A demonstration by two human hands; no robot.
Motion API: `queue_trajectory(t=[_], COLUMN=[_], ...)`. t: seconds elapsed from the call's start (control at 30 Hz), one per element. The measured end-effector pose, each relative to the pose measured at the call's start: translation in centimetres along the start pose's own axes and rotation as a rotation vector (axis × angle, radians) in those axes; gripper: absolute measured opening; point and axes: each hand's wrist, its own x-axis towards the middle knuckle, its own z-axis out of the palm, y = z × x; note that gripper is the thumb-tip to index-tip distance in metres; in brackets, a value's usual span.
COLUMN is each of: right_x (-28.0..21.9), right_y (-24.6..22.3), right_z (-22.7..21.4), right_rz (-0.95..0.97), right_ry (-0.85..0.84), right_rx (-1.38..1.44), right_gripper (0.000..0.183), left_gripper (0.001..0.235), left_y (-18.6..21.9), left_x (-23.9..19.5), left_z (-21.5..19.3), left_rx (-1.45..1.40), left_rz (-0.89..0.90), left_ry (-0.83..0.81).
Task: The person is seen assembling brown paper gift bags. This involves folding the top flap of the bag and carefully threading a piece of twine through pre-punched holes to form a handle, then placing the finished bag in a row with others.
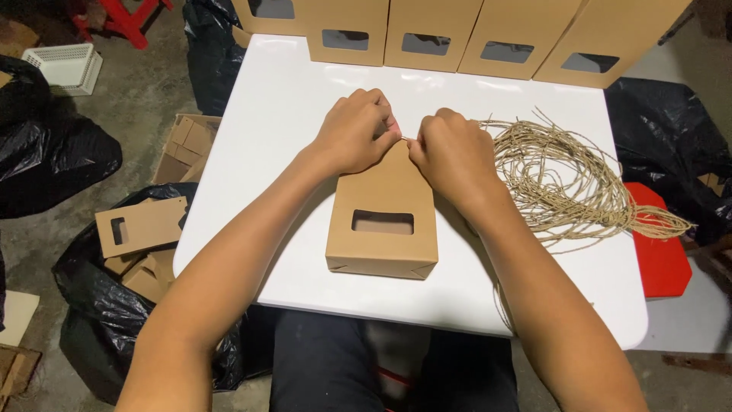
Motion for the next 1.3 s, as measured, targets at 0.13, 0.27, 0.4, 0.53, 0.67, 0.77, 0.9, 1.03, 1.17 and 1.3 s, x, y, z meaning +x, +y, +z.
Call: queue_trajectory(t=[0.13,0.27,0.4,0.53,0.67,0.77,0.9,1.03,1.17,1.3], right_x=[0.0,0.0,-0.5,0.1,0.3,0.4,0.4,0.1,0.1,0.0], right_y=[0.1,0.7,0.2,3.3,3.8,4.1,3.9,3.5,3.0,2.5], right_z=[-0.2,-0.8,-2.9,-0.5,-1.2,-0.7,-1.2,-0.9,-0.8,-1.1], right_rz=[-0.103,-0.206,-0.156,-0.150,-0.143,-0.185,-0.177,-0.187,-0.205,-0.212], right_ry=[-0.013,-0.062,-0.175,-0.268,-0.296,-0.291,-0.310,-0.322,-0.328,-0.343], right_rx=[-0.077,-0.096,0.068,0.137,0.235,0.286,0.280,0.306,0.352,0.383], right_gripper=[0.021,0.015,0.021,0.023,0.022,0.018,0.017,0.019,0.016,0.017], left_gripper=[0.020,0.020,0.022,0.019,0.019,0.019,0.010,0.034,0.025,0.025], left_y=[0.1,0.3,0.0,-1.6,-1.3,-1.3,-1.9,-0.4,-0.5,-1.2], left_x=[0.0,0.0,0.0,0.4,0.8,0.4,0.7,0.0,0.2,-0.3], left_z=[0.0,-0.1,0.1,2.2,1.8,1.5,1.6,0.0,-1.2,-2.3], left_rx=[0.014,0.016,0.028,-0.016,0.001,-0.005,-0.156,-0.293,-0.271,-0.346], left_rz=[0.011,0.017,0.028,0.052,0.067,0.072,0.300,0.392,0.286,0.302], left_ry=[-0.011,-0.022,-0.024,-0.002,-0.017,-0.033,-0.028,-0.135,-0.247,-0.326])
